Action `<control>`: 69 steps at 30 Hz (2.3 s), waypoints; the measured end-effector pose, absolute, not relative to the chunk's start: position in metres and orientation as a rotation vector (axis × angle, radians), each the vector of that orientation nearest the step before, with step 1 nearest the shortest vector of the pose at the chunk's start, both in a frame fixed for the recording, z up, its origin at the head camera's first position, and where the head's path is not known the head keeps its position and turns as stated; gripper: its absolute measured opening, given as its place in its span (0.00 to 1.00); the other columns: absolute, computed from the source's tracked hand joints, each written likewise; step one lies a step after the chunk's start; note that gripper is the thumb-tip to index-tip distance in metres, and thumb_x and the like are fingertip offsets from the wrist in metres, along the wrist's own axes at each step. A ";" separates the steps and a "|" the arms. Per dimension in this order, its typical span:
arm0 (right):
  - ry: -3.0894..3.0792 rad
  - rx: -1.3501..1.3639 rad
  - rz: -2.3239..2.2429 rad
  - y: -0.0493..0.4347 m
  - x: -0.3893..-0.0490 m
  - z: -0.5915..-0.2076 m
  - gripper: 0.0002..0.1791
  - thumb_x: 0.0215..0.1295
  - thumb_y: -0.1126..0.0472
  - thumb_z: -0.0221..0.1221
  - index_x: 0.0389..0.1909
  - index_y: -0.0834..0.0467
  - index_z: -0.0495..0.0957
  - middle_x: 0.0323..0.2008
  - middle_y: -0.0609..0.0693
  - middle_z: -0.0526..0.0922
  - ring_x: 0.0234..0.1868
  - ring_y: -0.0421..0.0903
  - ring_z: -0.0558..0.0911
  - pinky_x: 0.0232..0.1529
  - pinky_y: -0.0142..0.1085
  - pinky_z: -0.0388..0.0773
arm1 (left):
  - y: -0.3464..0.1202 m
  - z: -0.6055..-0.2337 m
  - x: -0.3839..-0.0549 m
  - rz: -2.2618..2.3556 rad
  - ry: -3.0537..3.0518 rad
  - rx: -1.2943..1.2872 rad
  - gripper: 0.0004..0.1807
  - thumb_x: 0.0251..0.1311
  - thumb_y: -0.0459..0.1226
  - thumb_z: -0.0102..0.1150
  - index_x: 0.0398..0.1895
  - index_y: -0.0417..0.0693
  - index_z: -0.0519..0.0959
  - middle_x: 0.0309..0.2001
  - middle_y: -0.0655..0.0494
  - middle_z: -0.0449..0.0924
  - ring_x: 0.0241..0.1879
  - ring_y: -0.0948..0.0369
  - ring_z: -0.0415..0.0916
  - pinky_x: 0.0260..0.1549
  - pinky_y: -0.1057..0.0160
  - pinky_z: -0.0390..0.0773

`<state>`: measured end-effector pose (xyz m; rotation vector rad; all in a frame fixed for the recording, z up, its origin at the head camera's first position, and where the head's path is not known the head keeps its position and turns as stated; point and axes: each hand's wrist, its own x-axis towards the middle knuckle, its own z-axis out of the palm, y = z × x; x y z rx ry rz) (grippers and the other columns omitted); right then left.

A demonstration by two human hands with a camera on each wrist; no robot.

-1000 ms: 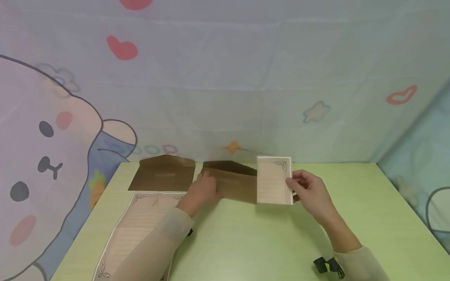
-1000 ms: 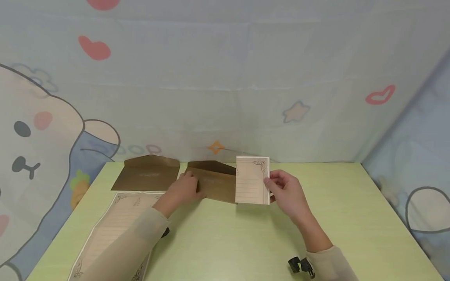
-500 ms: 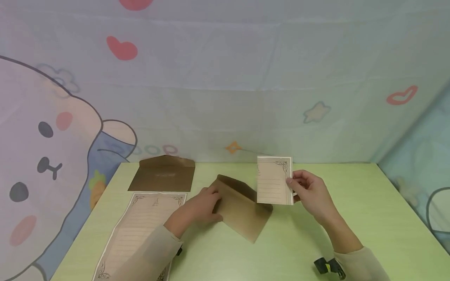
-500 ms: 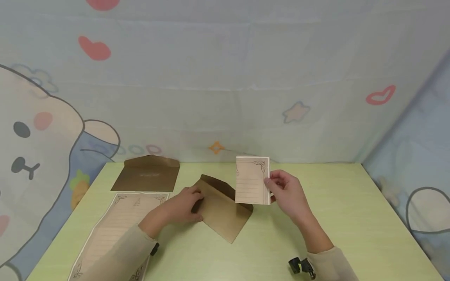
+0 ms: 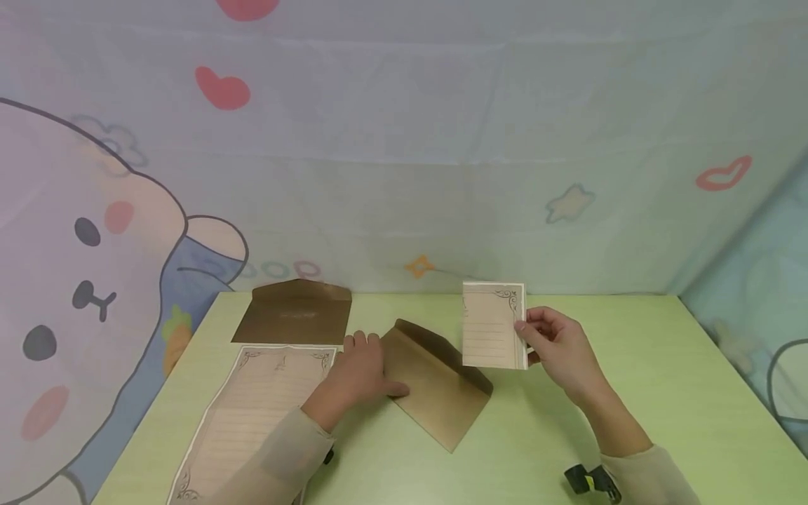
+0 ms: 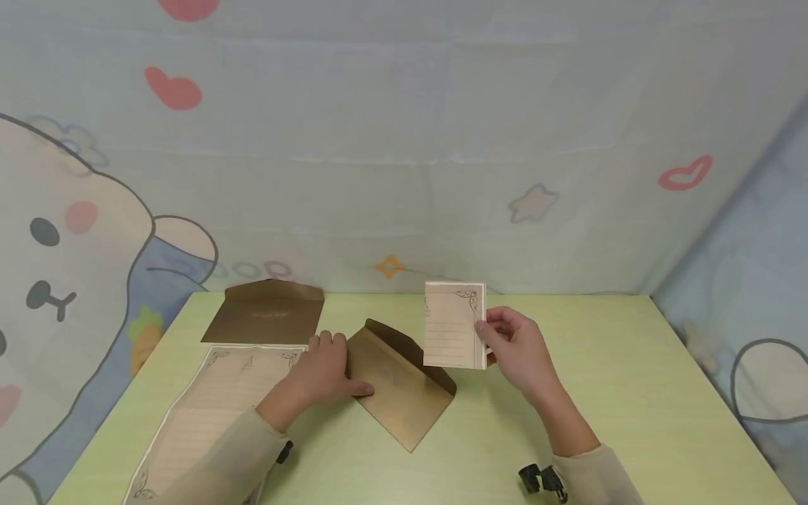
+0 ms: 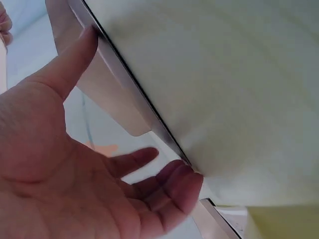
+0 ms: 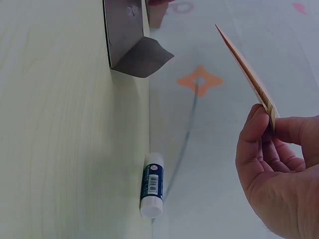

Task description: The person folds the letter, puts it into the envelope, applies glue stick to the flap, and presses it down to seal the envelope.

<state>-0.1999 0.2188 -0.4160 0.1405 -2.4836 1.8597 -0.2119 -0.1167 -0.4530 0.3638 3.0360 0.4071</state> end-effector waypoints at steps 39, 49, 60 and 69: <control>-2.473 0.177 1.872 0.213 -0.204 -0.424 0.14 0.80 0.59 0.61 0.56 0.65 0.78 0.43 0.62 0.83 0.39 0.51 0.84 0.35 0.41 0.88 | -0.120 -0.442 -0.220 2.076 2.449 -0.026 0.66 0.55 0.21 0.74 0.88 0.57 0.41 0.35 0.43 0.79 0.21 0.59 0.77 0.29 0.61 0.87; -2.440 0.241 1.729 0.201 -0.206 -0.431 0.09 0.77 0.69 0.61 0.53 0.67 0.79 0.40 0.62 0.84 0.36 0.52 0.86 0.35 0.46 0.89 | -0.112 -0.436 -0.214 2.205 2.227 -0.017 0.25 0.71 0.26 0.64 0.69 0.36 0.72 0.43 0.41 0.89 0.35 0.59 0.85 0.32 0.62 0.86; -2.523 0.244 1.591 0.194 -0.209 -0.433 0.08 0.75 0.70 0.62 0.51 0.66 0.81 0.36 0.58 0.85 0.32 0.50 0.85 0.30 0.46 0.88 | -0.111 -0.427 -0.212 2.352 1.960 0.026 0.14 0.79 0.31 0.54 0.63 0.37 0.75 0.38 0.52 0.87 0.39 0.59 0.85 0.34 0.60 0.86; -2.605 0.542 1.284 0.187 -0.203 -0.434 0.07 0.70 0.72 0.65 0.47 0.63 0.83 0.32 0.49 0.84 0.31 0.43 0.83 0.27 0.38 0.85 | -0.109 -0.432 -0.211 2.369 1.934 -0.057 0.14 0.78 0.30 0.56 0.62 0.36 0.73 0.32 0.56 0.79 0.34 0.63 0.79 0.33 0.62 0.85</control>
